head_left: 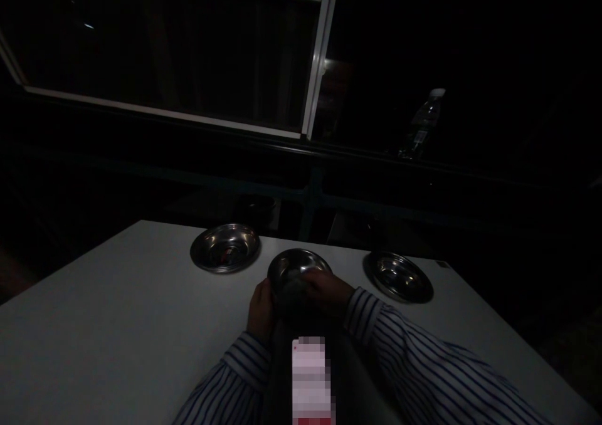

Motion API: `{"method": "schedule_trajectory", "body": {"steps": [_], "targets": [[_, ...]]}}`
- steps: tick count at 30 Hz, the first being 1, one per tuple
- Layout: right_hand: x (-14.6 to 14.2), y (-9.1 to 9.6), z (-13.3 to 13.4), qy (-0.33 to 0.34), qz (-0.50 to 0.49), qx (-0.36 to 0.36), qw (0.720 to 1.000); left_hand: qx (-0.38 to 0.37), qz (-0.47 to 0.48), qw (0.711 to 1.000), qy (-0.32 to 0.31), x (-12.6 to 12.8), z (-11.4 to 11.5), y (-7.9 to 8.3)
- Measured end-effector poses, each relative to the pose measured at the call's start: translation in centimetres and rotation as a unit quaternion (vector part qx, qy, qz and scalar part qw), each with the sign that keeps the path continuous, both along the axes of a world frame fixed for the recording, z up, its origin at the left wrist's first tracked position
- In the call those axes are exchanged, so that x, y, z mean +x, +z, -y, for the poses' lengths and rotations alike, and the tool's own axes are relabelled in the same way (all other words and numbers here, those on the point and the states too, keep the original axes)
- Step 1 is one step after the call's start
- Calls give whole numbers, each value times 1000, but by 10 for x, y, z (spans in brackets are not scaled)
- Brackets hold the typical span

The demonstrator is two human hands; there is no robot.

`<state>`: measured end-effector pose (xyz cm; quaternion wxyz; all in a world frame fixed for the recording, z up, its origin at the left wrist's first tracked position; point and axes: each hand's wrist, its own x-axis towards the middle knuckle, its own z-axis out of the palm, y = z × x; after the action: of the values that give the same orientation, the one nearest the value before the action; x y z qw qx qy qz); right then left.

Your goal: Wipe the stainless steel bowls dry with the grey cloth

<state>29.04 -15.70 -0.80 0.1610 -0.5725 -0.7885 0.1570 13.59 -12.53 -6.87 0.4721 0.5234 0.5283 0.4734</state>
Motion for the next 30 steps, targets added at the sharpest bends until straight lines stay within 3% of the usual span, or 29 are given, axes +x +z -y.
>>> {"method": "schedule_trajectory", "body": {"steps": [3, 7, 8, 10, 13, 14, 17, 20, 24, 27, 30], "targets": [[17, 18, 14, -97, -115, 22, 988, 3, -78, 997, 15, -15, 2, 14], [25, 30, 33, -150, -229, 50, 960, 51, -106, 991, 61, -23, 17, 45], [25, 30, 37, -163, -248, 67, 953, 66, -66, 995, 31, -18, 24, 52], [22, 29, 45, -193, -284, 101, 934, 69, 45, 991, -102, -3, 40, 63], [18, 28, 57, -205, -318, 110, 919, 34, 120, 975, -184, 23, 57, 70], [18, 29, 62, -197, -315, 106, 922, 20, 122, 972, -199, 29, 58, 71], [28, 36, 78, -198, -266, 113, 937, 24, 112, 980, -165, 36, 54, 80], [46, 45, 92, -205, -281, 90, 933, -3, 131, 965, -227, 35, 45, 101], [65, 52, 104, -172, -434, 1, 885, -76, 172, 949, -252, 44, 37, 124], [70, 54, 112, -187, -511, 25, 839, -95, 207, 941, -249, 56, 42, 128], [70, 57, 116, -227, -531, 74, 813, -91, 196, 928, -302, 62, 57, 125]]}}
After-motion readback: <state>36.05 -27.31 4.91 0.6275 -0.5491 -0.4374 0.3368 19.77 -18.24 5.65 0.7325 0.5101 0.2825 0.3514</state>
